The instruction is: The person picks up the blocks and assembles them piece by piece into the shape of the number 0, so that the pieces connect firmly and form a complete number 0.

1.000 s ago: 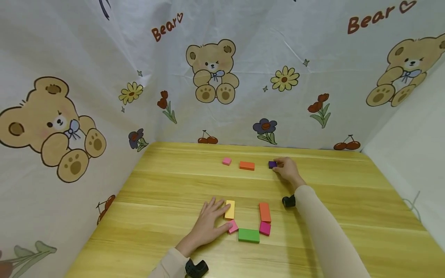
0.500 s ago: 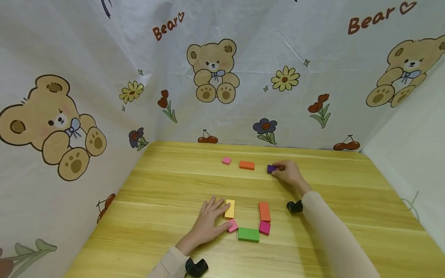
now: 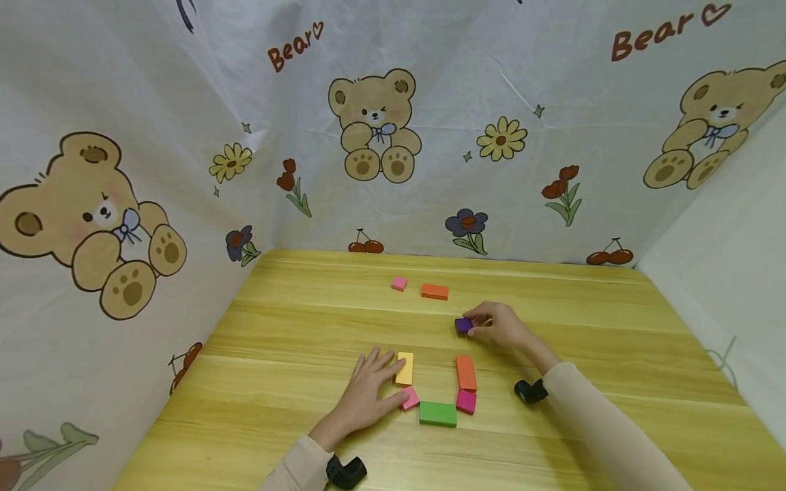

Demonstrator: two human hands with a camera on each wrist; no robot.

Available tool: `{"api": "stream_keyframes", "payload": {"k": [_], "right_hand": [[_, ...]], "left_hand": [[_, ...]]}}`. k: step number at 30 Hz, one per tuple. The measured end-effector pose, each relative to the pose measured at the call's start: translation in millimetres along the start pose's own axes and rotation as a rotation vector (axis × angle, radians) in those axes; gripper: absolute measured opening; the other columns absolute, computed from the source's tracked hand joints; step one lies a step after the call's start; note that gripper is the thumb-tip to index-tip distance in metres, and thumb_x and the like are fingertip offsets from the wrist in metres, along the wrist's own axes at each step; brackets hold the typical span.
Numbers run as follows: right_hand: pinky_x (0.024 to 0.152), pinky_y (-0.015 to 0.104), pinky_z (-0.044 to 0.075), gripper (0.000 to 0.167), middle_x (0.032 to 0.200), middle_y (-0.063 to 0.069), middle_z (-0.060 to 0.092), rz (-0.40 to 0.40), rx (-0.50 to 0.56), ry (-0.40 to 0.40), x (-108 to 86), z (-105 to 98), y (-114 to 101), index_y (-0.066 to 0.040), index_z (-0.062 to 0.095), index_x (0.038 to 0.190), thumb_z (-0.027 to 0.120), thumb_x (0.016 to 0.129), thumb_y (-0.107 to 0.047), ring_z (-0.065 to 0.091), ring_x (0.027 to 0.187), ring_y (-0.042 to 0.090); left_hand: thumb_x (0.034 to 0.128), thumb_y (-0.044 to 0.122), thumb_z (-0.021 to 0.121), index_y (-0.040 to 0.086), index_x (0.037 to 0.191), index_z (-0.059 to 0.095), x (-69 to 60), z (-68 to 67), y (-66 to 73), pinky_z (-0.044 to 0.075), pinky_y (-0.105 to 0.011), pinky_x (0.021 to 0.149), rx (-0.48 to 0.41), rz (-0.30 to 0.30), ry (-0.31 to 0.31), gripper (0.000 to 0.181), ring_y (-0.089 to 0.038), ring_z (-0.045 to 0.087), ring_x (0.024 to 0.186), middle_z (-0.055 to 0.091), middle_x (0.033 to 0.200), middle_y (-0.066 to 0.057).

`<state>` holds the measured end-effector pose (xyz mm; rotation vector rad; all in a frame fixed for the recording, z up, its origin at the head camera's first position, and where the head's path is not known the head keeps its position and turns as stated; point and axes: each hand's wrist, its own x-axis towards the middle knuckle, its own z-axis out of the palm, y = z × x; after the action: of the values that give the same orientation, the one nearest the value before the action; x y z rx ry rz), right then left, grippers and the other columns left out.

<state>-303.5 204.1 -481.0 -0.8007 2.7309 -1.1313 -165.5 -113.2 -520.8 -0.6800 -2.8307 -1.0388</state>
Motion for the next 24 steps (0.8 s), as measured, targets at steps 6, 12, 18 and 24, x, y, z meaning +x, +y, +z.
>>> {"api": "stream_keyframes", "payload": {"k": [6, 12, 18, 24], "right_hand": [[0.074, 0.024, 0.055, 0.031, 0.099, 0.011, 0.069, -0.052, 0.017, -0.062, -8.8, 4.2, -12.2, 0.003, 0.071, 0.113, 0.076, 0.083, -0.005, 0.064, 0.085, 0.017], [0.073, 0.024, 0.054, 0.031, 0.102, 0.013, 0.069, -0.113, 0.008, -0.099, -12.1, 6.9, -16.5, 0.004, 0.07, 0.113, 0.075, 0.083, -0.004, 0.064, 0.086, 0.019], [0.073, 0.028, 0.056, 0.03, 0.1, 0.015, 0.069, -0.165, 0.001, -0.123, -13.5, 7.7, -17.1, 0.005, 0.07, 0.112, 0.074, 0.083, -0.001, 0.064, 0.085, 0.022], [0.074, 0.027, 0.055, 0.03, 0.103, 0.014, 0.068, -0.164, 0.006, -0.182, -12.4, 8.3, -16.1, 0.003, 0.07, 0.113, 0.074, 0.084, -0.001, 0.064, 0.086, 0.022]], "left_hand": [[0.0926, 0.049, 0.06, 0.015, 0.143, 0.052, 0.0, -1.1, 0.1, 0.007, -0.062, 0.118, 0.002, 0.002, 0.0, 0.061, -0.042, 0.019, 0.148, 0.04, 0.153, -0.013], [0.0925, 0.047, 0.061, 0.014, 0.143, 0.052, 0.1, -1.6, 0.8, 0.008, -0.063, 0.118, -0.003, 0.007, 0.004, 0.061, -0.042, 0.019, 0.147, 0.041, 0.153, -0.014], [0.093, 0.046, 0.061, 0.012, 0.141, 0.053, -0.3, -0.6, 0.9, 0.01, -0.066, 0.116, -0.007, 0.02, 0.008, 0.06, -0.045, 0.02, 0.146, 0.042, 0.151, -0.016], [0.093, 0.046, 0.061, 0.011, 0.141, 0.053, -1.0, -0.5, 1.0, 0.01, -0.066, 0.116, -0.006, 0.013, 0.005, 0.06, -0.046, 0.021, 0.146, 0.043, 0.151, -0.016]]}}
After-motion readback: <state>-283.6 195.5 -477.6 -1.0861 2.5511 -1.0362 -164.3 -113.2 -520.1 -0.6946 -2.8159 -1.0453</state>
